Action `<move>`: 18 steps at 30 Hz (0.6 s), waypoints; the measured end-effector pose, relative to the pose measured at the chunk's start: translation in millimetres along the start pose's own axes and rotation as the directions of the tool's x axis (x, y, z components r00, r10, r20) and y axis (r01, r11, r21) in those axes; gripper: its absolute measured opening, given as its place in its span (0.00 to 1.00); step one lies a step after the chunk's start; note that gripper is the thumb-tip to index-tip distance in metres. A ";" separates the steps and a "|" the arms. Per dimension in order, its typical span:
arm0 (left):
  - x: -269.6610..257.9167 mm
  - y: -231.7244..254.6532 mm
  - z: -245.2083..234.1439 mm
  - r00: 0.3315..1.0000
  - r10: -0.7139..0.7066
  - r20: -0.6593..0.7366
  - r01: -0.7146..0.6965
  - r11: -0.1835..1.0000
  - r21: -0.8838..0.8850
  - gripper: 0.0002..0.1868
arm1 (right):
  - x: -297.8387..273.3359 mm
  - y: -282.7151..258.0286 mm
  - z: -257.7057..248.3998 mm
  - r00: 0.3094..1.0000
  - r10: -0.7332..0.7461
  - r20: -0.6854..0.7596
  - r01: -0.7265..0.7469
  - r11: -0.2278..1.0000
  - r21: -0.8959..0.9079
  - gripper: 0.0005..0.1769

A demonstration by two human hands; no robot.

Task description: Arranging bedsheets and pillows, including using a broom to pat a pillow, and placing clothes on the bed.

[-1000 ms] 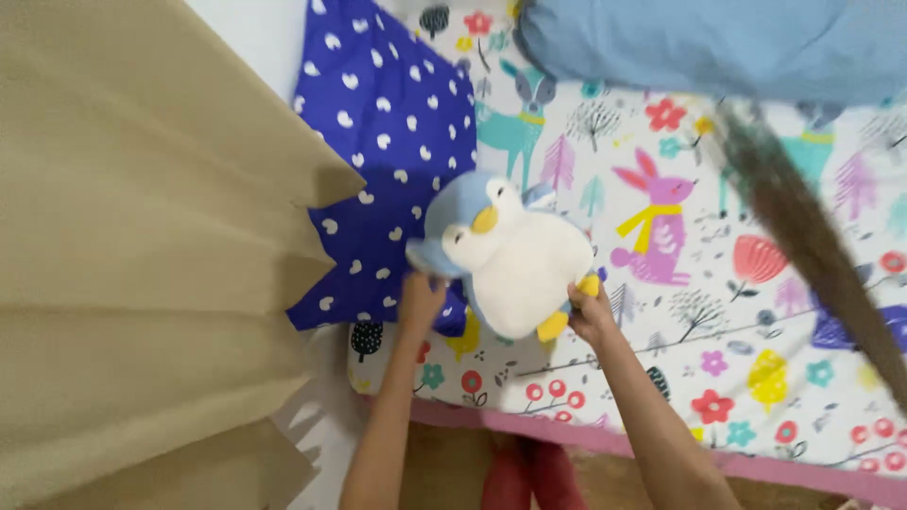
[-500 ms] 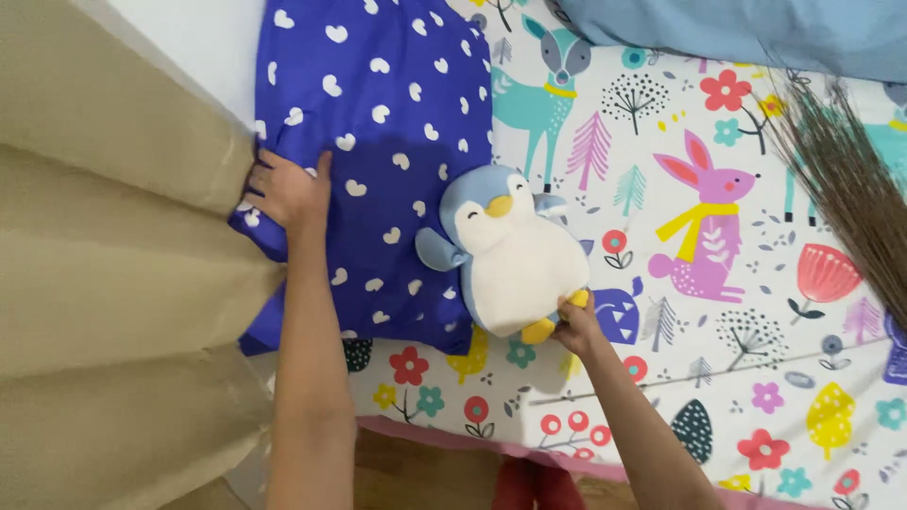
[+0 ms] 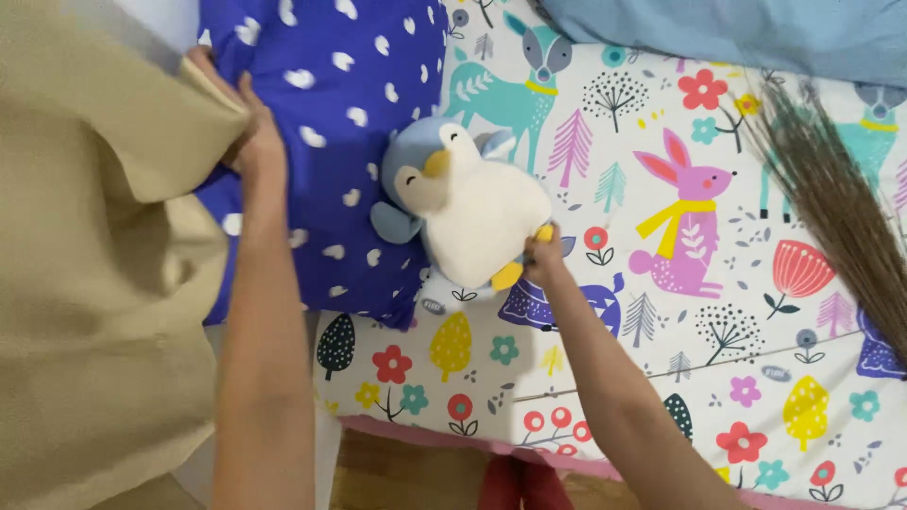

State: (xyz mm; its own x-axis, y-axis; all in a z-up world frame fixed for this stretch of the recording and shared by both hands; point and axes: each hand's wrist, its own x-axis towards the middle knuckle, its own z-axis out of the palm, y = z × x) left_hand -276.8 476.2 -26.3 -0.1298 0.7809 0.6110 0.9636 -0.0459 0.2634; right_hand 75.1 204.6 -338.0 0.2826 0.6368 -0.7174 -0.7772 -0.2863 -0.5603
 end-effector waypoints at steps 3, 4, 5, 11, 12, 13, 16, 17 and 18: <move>-19.0 25.6 -1.3 0.999 0.029 0.021 -0.029 1.000 0.002 0.22 | -2.4 -31.9 9.7 0.995 0.017 -0.100 -0.028 0.994 -0.108 0.45; -33.8 30.9 2.6 0.982 0.188 -0.008 -0.187 0.982 0.034 0.16 | -15.2 -44.0 9.6 0.988 0.071 -0.135 -0.094 0.981 -0.170 0.42; -49.6 53.0 -16.9 0.982 0.189 -0.005 -0.189 0.982 0.033 0.16 | -12.2 -40.9 5.0 0.988 0.073 -0.139 -0.096 0.981 -0.169 0.42; -198.5 54.8 56.9 0.689 0.398 0.606 -0.242 0.914 -0.325 0.29 | -8.8 -33.7 -13.0 0.999 -0.013 -0.044 0.008 0.994 -0.108 0.44; -224.8 41.4 94.2 0.792 0.356 0.496 -0.112 0.884 -0.455 0.34 | -15.1 -38.6 -11.7 0.999 -0.031 -0.010 0.029 0.985 -0.168 0.43; -251.3 28.3 131.4 0.877 0.282 0.389 -0.002 0.810 -0.586 0.41 | -21.4 -43.6 -10.1 0.999 -0.047 0.026 0.051 0.973 -0.226 0.42; -255.2 84.3 80.4 0.618 -0.127 0.775 0.679 0.584 -0.445 0.59 | -35.4 -49.5 -7.0 0.999 -0.035 0.005 0.035 0.955 -0.293 0.40; -253.5 97.0 65.7 0.615 -0.128 0.778 0.682 0.581 -0.443 0.59 | -15.9 -40.9 -18.9 0.999 -0.035 0.001 0.034 0.955 -0.296 0.40; -249.5 106.9 50.5 0.625 -0.149 0.766 0.710 0.516 -0.479 0.56 | 3.6 -29.5 -28.1 0.989 -0.128 0.075 0.141 0.967 -0.213 0.40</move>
State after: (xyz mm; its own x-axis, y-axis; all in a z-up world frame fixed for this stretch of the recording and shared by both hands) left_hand -129.6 307.9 -188.3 -0.0452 0.9723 -0.2293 0.2931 0.2324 0.9274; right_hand 114.8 195.2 -335.7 0.3365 0.7200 -0.6069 -0.5918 -0.3396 -0.7311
